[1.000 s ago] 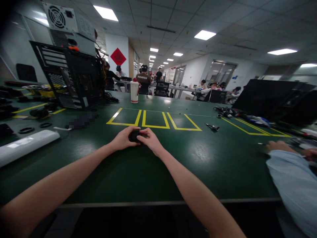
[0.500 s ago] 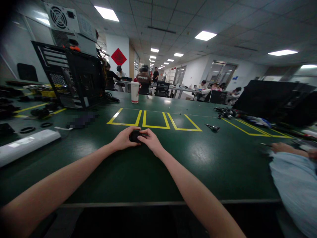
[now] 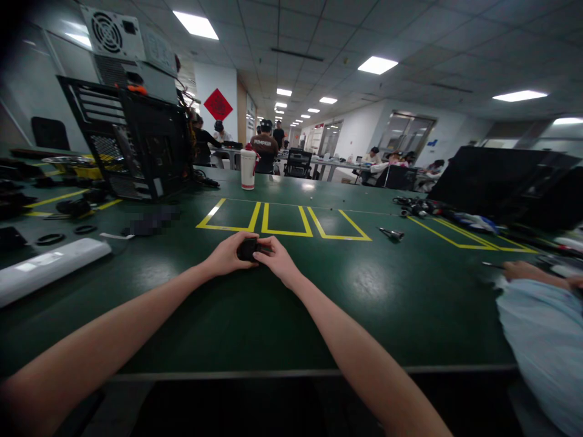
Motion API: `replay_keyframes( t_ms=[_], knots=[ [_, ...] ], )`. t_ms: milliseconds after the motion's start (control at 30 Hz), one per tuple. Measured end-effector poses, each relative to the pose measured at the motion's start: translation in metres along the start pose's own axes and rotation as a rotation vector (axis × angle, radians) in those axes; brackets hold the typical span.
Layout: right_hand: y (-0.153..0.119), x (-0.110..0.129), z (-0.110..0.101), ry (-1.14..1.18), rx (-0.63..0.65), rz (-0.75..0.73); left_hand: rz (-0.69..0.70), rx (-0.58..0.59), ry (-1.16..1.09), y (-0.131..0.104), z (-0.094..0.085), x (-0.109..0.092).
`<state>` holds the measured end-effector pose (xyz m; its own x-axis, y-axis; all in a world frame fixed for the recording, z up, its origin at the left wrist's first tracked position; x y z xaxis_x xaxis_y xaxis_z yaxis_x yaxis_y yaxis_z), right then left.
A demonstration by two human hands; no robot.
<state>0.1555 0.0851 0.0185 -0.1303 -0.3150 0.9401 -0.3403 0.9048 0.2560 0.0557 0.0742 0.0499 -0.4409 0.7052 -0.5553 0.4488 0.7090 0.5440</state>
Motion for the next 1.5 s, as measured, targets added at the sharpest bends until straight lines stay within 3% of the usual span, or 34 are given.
replay_keyframes(
  t_ms=[267, 500, 700, 867, 1067, 1333, 1500],
  knots=[
    [0.004, -0.016, -0.002, 0.03, -0.019, 0.126, 0.007, 0.002, 0.007, 0.0, 0.0, 0.001],
    [0.001, 0.001, 0.001, 0.05, 0.002, -0.021, 0.021, -0.013, -0.007, 0.001, 0.0, 0.001],
    [0.004, -0.005, -0.005, -0.025, -0.067, 0.009, 0.017, -0.013, -0.002, 0.0, -0.001, 0.0],
    [0.006, -0.011, -0.003, -0.041, -0.019, 0.059, 0.013, -0.006, -0.006, 0.0, -0.001, -0.001],
    [0.0, 0.001, 0.0, 0.004, -0.006, -0.015, 0.006, 0.003, 0.001, 0.0, 0.0, -0.001],
    [0.001, -0.012, 0.0, -0.012, -0.002, 0.102, -0.008, -0.001, 0.005, 0.0, -0.001, 0.0],
    [0.002, -0.003, 0.001, 0.009, 0.008, 0.001, 0.008, -0.002, 0.001, 0.0, 0.0, 0.0]
  ],
)
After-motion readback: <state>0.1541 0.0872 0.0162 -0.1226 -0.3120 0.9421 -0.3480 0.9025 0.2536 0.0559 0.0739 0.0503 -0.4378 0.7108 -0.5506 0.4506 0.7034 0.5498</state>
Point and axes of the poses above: each hand's wrist, its own y-axis towards the middle knuckle, its own z-axis out of the palm, x = y × z, the point moved 9 cm from there along y, towards the middle knuckle, and after that the axes turned 10 degrees about -y, right-handed, at the moved point
